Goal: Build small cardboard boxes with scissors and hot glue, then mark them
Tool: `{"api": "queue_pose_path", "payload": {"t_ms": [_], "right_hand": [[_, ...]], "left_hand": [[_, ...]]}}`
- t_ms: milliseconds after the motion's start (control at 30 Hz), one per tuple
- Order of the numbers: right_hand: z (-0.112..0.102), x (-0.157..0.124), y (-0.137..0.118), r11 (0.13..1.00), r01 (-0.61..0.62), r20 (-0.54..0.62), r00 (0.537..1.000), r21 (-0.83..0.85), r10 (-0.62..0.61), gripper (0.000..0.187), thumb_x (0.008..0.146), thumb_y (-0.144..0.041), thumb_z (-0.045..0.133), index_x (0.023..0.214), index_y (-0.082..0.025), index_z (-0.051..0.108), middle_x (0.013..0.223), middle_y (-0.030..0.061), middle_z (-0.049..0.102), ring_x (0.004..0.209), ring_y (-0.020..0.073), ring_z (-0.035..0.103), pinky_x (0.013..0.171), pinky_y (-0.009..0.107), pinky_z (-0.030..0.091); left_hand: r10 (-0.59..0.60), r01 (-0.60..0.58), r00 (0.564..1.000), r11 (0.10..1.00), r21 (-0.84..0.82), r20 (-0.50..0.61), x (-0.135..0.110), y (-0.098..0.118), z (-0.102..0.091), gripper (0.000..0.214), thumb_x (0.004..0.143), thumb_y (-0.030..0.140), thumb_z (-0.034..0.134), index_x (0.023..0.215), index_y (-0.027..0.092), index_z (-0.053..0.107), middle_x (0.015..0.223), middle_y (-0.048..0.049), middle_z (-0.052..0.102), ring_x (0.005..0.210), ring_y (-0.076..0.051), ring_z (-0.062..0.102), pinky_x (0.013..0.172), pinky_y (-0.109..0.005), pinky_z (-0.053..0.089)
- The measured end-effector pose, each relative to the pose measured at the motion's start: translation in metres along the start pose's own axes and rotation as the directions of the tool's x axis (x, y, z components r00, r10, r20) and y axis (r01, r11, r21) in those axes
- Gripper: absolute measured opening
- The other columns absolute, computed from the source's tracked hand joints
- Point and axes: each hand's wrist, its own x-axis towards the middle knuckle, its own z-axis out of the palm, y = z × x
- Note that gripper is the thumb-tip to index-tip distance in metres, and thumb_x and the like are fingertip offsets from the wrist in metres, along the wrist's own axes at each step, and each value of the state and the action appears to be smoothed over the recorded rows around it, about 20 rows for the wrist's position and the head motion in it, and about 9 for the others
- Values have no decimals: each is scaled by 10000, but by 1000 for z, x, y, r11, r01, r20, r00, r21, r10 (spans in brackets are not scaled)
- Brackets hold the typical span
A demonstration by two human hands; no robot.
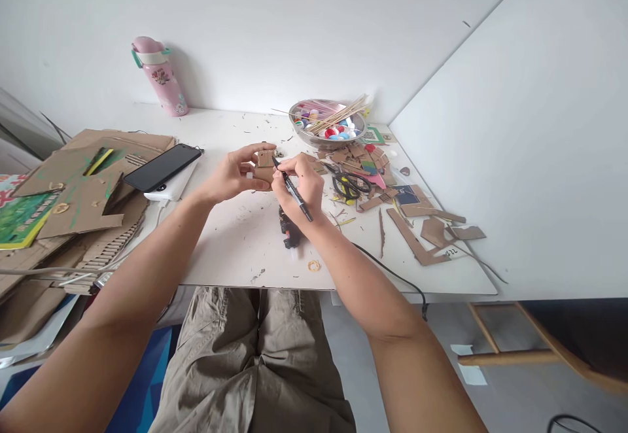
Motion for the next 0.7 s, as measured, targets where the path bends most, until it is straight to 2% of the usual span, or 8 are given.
{"api": "queue_pose_path", "payload": {"t_ms": [500,700], "right_hand": [[-3,3,-4,1000,-12,40,999,-23,13,76,1006,-331,648,982,-289,590,902,22,750,857,223,811,809,396,694],[-2,1,-3,1000,15,0,1000,-25,-15,60,1014,-333,633,1016,-289,592,939,26,753,885,219,818,825,397,697]], "left_hand": [[63,-63,998,998,9,1,0,1,1,727,689,227,851,1407,262,742,1236,-67,793,1038,-229,739,828,-345,625],[53,-53,999,999,8,1,-1,3,1,735,699,220,845,1425,246,732,1267,-87,791,1039,-231,746,811,-343,632]]}}
